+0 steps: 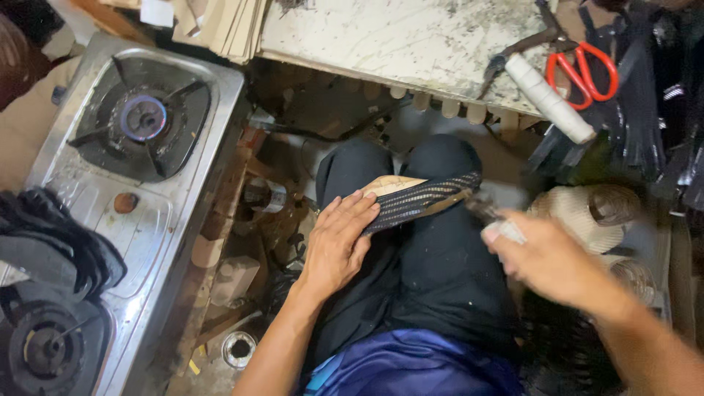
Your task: The person sits on the floor with a shoe upper on their lap, trims the edge of the sole with a small knife, presses the sole against the upper, and taps and presses the sole edge with a hammer to secure it. They then hold up the finished shoe and begin trimming the sole of another shoe.
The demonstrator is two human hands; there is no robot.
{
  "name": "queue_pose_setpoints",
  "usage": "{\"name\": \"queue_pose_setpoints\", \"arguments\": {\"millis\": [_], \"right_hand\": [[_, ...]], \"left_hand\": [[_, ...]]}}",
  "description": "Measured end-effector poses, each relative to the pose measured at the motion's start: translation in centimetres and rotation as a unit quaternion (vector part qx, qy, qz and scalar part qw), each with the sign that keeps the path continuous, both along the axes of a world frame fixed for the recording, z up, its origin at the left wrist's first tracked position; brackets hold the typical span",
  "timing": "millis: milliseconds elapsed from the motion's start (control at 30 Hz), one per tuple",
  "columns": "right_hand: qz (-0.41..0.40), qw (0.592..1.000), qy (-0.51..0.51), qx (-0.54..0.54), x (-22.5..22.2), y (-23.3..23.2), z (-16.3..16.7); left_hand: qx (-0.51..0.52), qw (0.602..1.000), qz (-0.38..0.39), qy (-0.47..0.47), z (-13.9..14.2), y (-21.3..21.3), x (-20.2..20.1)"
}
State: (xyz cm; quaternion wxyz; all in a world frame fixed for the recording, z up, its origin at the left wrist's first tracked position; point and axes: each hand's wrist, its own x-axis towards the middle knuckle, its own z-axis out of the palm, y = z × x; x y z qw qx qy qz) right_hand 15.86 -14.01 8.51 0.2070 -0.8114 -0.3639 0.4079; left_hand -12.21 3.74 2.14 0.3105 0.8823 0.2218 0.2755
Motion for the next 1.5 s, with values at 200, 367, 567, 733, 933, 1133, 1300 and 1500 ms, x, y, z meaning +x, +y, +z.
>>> {"name": "queue_pose_setpoints", "arguments": {"millis": [200, 367, 567, 733, 933, 1133, 1300, 1500], "right_hand": [[-0.066, 0.985, -0.139, -0.072, 11.8, 0.7, 3.8], [0.012, 0.946, -0.307, -0.104, 17.9, 2.0, 4.8], [0.126, 0.890, -0.434, -0.063, 20.3, 2.9, 3.0], [0.131, 0.891, -0.430, -0.065, 20.8, 5.1, 2.9], [0.160, 0.896, -0.414, -0.034, 20.1, 8.0, 3.3], [0.160, 0.896, -0.414, -0.004, 19.0, 11.0, 3.4], [0.169, 0.888, -0.428, 0.018, 18.6, 12.8, 3.4], [0.206, 0.884, -0.416, 0.058, 17.2, 15.2, 3.9]], "left_hand": [[0.010, 1.000, -0.007, 0.025, 1.7, -0.2, 0.6], [0.043, 0.997, -0.037, 0.057, 2.9, 0.1, 1.6], [0.031, 0.998, -0.035, 0.049, 2.3, -0.1, 3.9], [0.006, 0.999, -0.028, 0.041, 1.8, -0.1, 4.2], [0.003, 0.999, -0.020, 0.040, 1.7, -0.3, 4.6], [-0.001, 0.999, -0.018, 0.044, 1.8, -0.3, 4.8], [-0.003, 0.999, -0.015, 0.045, 1.8, -0.2, 5.0], [-0.005, 0.999, -0.016, 0.035, 1.5, 0.1, 5.0]]}}
